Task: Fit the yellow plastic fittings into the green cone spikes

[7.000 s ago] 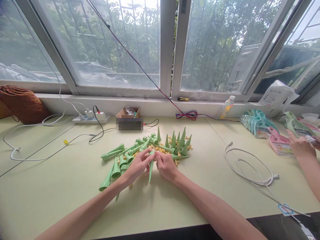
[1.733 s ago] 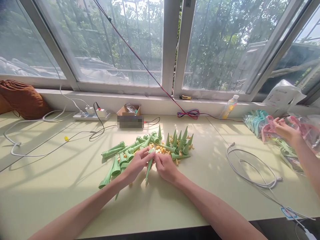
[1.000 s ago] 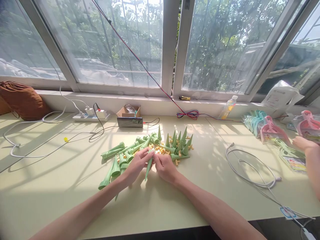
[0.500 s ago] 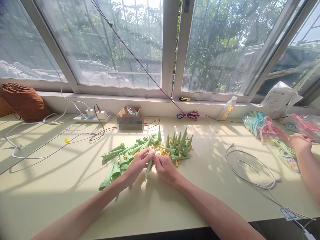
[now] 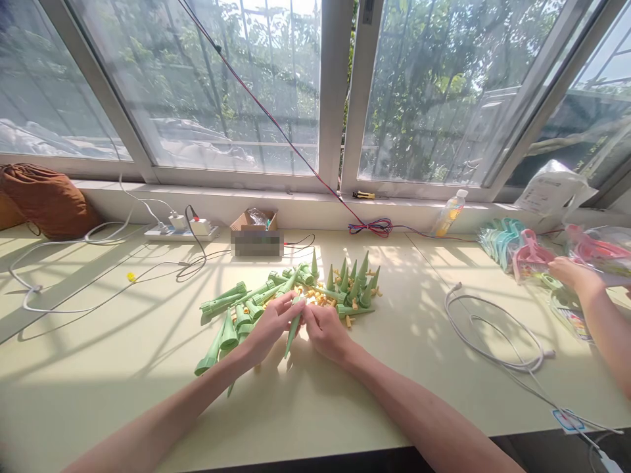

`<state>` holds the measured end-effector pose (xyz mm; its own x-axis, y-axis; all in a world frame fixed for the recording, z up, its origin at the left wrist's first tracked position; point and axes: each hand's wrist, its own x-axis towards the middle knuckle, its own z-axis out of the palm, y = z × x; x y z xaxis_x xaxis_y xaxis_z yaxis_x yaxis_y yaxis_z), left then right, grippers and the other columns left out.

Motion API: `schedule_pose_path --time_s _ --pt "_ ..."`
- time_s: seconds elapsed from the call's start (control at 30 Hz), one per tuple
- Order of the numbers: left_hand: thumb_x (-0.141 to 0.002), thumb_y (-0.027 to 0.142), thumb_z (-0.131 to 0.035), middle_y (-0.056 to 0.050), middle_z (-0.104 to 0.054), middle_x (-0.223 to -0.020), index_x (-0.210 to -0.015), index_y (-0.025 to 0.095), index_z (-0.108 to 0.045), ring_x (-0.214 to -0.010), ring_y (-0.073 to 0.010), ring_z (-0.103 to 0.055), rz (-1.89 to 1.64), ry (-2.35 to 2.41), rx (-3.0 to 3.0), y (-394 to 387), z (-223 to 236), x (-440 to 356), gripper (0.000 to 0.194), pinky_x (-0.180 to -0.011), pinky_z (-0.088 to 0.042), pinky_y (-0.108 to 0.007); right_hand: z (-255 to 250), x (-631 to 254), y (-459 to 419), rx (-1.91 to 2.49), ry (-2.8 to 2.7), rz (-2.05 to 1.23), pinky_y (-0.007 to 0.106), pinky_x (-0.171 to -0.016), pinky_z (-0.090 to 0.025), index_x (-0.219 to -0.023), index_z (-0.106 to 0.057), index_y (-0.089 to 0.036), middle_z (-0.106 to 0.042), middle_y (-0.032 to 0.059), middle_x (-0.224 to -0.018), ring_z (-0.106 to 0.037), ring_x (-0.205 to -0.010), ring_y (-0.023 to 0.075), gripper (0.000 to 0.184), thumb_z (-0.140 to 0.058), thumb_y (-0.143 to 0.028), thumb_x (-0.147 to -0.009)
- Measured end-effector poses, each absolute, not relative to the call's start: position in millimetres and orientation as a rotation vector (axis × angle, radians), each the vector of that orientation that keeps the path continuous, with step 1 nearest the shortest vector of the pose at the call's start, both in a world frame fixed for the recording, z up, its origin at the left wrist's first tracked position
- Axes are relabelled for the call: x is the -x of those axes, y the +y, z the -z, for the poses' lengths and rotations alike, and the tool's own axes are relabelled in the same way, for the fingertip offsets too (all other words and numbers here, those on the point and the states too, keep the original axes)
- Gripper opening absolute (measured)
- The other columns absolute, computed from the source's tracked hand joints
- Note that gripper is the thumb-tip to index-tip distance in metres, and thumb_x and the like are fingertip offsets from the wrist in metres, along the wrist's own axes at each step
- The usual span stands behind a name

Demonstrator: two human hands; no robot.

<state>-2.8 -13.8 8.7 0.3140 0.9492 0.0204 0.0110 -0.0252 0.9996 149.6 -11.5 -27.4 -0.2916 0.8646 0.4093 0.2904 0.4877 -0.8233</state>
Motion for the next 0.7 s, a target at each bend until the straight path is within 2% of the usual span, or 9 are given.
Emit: schedule_pose_path --time_s 0.13,0.7 --pt "-0.085 0.046 -0.063 0.003 -0.051 -0.067 -0.077 0.019 -0.048 -0.057 -0.0113 -0.049 -0.982 0.963 -1.386 -14.0 -10.1 2.0 0.031 -0.055 -0.041 -0.022 27.3 -149.8 -11.0 0.981 -1.840 -0.767 0.024 -0.052 -0.038 -0.062 -0.051 -0.019 -0.050 -0.0022 -0.046 -0.048 -0.045 0.0120 0.047 -0.035 -0.037 -0.103" --pt "-0.079 0.045 -0.070 0.002 -0.054 -0.068 -0.086 0.020 -0.052 -0.058 -0.0128 -0.053 -0.932 1.015 -1.433 -17.3 -11.6 1.6 0.032 -0.050 -0.042 -0.021 25.6 -153.9 -13.9 0.995 -1.885 -0.763 0.025 -0.053 -0.037 -0.058 -0.056 -0.019 -0.055 -0.0006 -0.050 -0.046 -0.045 0.0116 0.047 -0.037 -0.029 -0.100"
